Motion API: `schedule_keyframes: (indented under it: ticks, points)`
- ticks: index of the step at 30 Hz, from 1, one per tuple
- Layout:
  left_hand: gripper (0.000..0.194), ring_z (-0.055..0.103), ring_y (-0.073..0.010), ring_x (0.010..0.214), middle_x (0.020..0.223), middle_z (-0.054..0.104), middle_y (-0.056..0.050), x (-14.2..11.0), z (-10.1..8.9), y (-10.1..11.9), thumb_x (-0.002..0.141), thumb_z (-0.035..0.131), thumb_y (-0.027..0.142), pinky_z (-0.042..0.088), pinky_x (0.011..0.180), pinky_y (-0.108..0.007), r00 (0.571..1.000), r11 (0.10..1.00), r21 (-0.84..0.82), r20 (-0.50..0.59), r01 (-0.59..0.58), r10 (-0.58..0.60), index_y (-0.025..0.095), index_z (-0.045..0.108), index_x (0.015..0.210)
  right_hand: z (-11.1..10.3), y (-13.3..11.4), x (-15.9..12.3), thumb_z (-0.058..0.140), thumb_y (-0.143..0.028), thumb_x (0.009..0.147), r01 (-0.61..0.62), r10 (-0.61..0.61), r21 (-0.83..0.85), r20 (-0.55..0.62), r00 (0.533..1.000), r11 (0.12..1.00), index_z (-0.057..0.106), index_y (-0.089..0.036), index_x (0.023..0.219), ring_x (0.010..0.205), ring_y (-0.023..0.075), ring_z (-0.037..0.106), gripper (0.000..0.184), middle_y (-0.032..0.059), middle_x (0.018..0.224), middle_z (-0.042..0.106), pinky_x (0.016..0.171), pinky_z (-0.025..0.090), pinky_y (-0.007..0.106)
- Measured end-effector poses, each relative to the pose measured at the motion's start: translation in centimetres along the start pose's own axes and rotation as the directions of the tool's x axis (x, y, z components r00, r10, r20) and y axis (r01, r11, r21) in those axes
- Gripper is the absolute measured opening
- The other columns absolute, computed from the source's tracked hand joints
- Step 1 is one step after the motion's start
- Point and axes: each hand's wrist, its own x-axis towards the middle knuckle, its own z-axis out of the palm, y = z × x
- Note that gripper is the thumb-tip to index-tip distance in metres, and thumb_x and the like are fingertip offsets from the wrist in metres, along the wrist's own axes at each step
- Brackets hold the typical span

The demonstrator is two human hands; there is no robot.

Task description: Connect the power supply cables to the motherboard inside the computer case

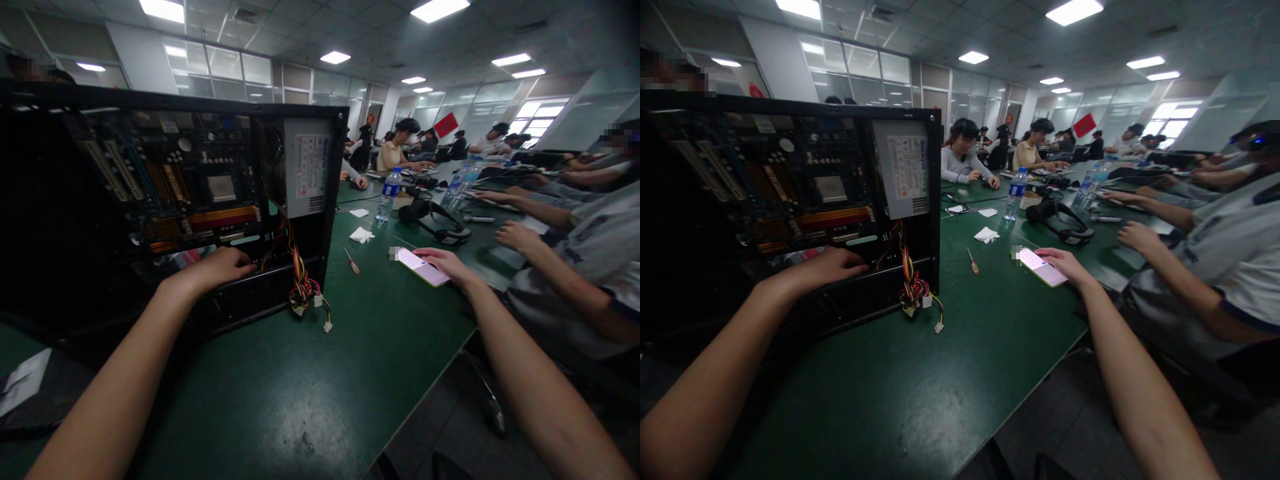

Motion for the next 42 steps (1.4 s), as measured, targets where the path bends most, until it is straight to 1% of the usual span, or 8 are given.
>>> schedule_keyframes:
  ticks: [8, 16, 21, 25, 30, 32, 36, 42]
  points:
    - [0.046, 0.070, -0.0262, 0.094, 0.104, 0.078, -0.010, -0.1, -0.1, 0.2, 0.087, 0.046, 0.045, 0.050, 0.081, -0.030, 1.000, 1.000, 0.001, 0.003, -0.013, 0.013, 0.018, 0.078, 0.103, 0.0, -0.3, -0.3, 0.072, -0.026, 0.063, -0.017, 0.017, -0.001, 0.003, 1.000, 1.000, 0.077, -0.019, 0.099, 0.059, 0.0132, 0.056, 0.036, 0.0059, 0.094, 0.076, 0.047, 0.038, 0.022]
    - [0.044, 0.070, -0.0249, 0.096, 0.107, 0.078, -0.009, 0.0, 0.0, 0.1, 0.088, 0.047, 0.046, 0.049, 0.082, -0.029, 1.000, 1.000, 0.012, 0.000, -0.009, 0.009, 0.020, 0.078, 0.104, 0.1, -0.7, -0.6, 0.071, -0.029, 0.065, -0.040, 0.040, -0.003, 0.018, 0.999, 0.999, 0.076, -0.018, 0.099, 0.056, 0.0129, 0.054, 0.036, 0.0064, 0.088, 0.075, 0.046, 0.034, 0.022]
    - [0.046, 0.070, -0.0248, 0.095, 0.106, 0.078, -0.010, 0.0, 0.0, 0.1, 0.089, 0.045, 0.046, 0.049, 0.082, -0.029, 1.000, 1.000, 0.020, 0.004, -0.013, 0.013, 0.018, 0.078, 0.106, 0.1, -0.7, -0.5, 0.070, -0.029, 0.065, -0.010, 0.010, -0.032, 0.001, 1.000, 0.999, 0.077, -0.018, 0.099, 0.057, 0.0133, 0.054, 0.036, 0.0077, 0.092, 0.075, 0.046, 0.036, 0.022]
    - [0.048, 0.070, -0.0254, 0.097, 0.109, 0.077, -0.012, 0.0, 0.0, 0.1, 0.089, 0.044, 0.045, 0.050, 0.083, -0.029, 1.000, 0.999, 0.033, 0.017, -0.013, 0.013, 0.015, 0.077, 0.108, 0.0, -0.4, -0.3, 0.067, -0.029, 0.067, 0.007, -0.008, -0.074, -0.018, 1.000, 0.997, 0.078, -0.017, 0.096, 0.053, 0.0128, 0.052, 0.033, 0.0078, 0.088, 0.075, 0.043, 0.034, 0.022]
    - [0.048, 0.070, -0.0252, 0.097, 0.108, 0.077, -0.010, 0.0, 0.0, 0.1, 0.088, 0.044, 0.046, 0.050, 0.082, -0.029, 1.000, 0.999, 0.041, 0.014, -0.004, 0.003, 0.017, 0.077, 0.108, 0.0, 0.1, -0.2, 0.067, -0.030, 0.068, 0.002, -0.007, -0.072, -0.073, 0.997, 0.997, 0.078, -0.018, 0.090, 0.052, 0.0127, 0.050, 0.028, 0.0061, 0.082, 0.075, 0.042, 0.032, 0.022]
    - [0.047, 0.070, -0.0253, 0.096, 0.106, 0.078, -0.010, 0.0, 0.0, 0.0, 0.088, 0.045, 0.046, 0.050, 0.082, -0.029, 1.000, 0.999, 0.033, 0.013, -0.010, 0.009, 0.017, 0.077, 0.106, 0.0, 0.4, -0.1, 0.067, -0.029, 0.068, 0.005, -0.012, -0.059, -0.123, 0.992, 0.998, 0.078, -0.019, 0.087, 0.055, 0.0137, 0.052, 0.024, 0.0058, 0.083, 0.075, 0.044, 0.034, 0.023]
    - [0.044, 0.070, -0.0244, 0.095, 0.105, 0.078, -0.009, 0.1, 0.0, 0.0, 0.088, 0.046, 0.045, 0.050, 0.081, -0.029, 1.000, 1.000, 0.020, -0.001, -0.014, 0.014, 0.018, 0.077, 0.105, -0.1, 1.0, -0.1, 0.066, -0.028, 0.071, 0.029, -0.028, 0.002, -0.220, 0.975, 1.000, 0.076, -0.021, 0.079, 0.069, 0.0172, 0.061, 0.014, 0.0053, 0.088, 0.076, 0.055, 0.045, 0.024]
    - [0.044, 0.070, -0.0238, 0.091, 0.102, 0.078, -0.009, -0.2, -0.1, 0.4, 0.089, 0.045, 0.044, 0.049, 0.077, -0.028, 1.000, 1.000, 0.018, 0.008, -0.011, 0.011, 0.016, 0.077, 0.103, -0.2, 1.4, -0.1, 0.064, -0.023, 0.077, -0.007, 0.044, 0.135, -0.271, 0.962, 0.991, 0.072, -0.020, 0.076, 0.070, 0.0162, 0.062, 0.009, 0.0053, 0.086, 0.075, 0.063, 0.049, 0.025]
